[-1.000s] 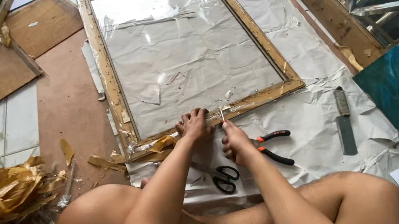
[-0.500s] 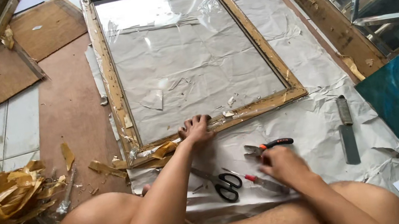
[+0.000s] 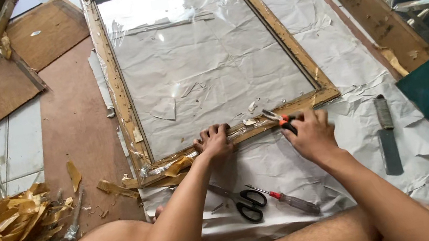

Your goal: The person is removing staples from a wooden picture frame using pliers and a screwdriver. They systematically work along the frame's edges, pulling out staples and peeling away protective plastic film.

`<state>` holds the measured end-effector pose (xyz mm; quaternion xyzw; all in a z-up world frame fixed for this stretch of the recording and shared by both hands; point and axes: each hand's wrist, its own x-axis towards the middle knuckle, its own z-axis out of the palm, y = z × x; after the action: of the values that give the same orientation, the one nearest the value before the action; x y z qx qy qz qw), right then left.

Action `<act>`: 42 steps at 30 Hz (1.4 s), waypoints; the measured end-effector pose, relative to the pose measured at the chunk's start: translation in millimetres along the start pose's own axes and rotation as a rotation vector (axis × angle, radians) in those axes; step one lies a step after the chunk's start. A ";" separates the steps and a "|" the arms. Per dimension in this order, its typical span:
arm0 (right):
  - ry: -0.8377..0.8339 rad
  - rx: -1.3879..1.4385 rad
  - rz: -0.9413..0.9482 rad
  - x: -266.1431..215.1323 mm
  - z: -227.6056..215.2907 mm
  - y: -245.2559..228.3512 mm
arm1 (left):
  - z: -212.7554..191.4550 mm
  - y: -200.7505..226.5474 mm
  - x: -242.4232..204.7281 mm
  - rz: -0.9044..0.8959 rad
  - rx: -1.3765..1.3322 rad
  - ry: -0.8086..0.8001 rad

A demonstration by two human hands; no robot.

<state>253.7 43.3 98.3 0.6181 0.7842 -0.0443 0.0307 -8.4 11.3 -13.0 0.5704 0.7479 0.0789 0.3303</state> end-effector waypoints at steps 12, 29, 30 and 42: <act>0.017 -0.106 -0.276 37.2 44.7 -16.5 | -13.2 14.2 -9.2 -0.039 -0.018 -0.030; -0.419 0.546 0.018 19.7 13.7 -29.5 | -2.0 10.7 -4.6 -0.055 0.034 -0.004; -0.214 0.202 -0.164 21.5 26.6 -26.6 | -2.8 10.2 -4.8 -0.058 0.046 0.016; -0.128 -0.102 -0.134 30.2 48.4 -45.3 | -2.6 9.4 -3.7 -0.053 0.048 0.016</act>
<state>202.3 56.8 48.5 0.5577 0.8215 -0.0460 0.1091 -1.9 11.7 -4.9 0.5575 0.7671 0.0567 0.3123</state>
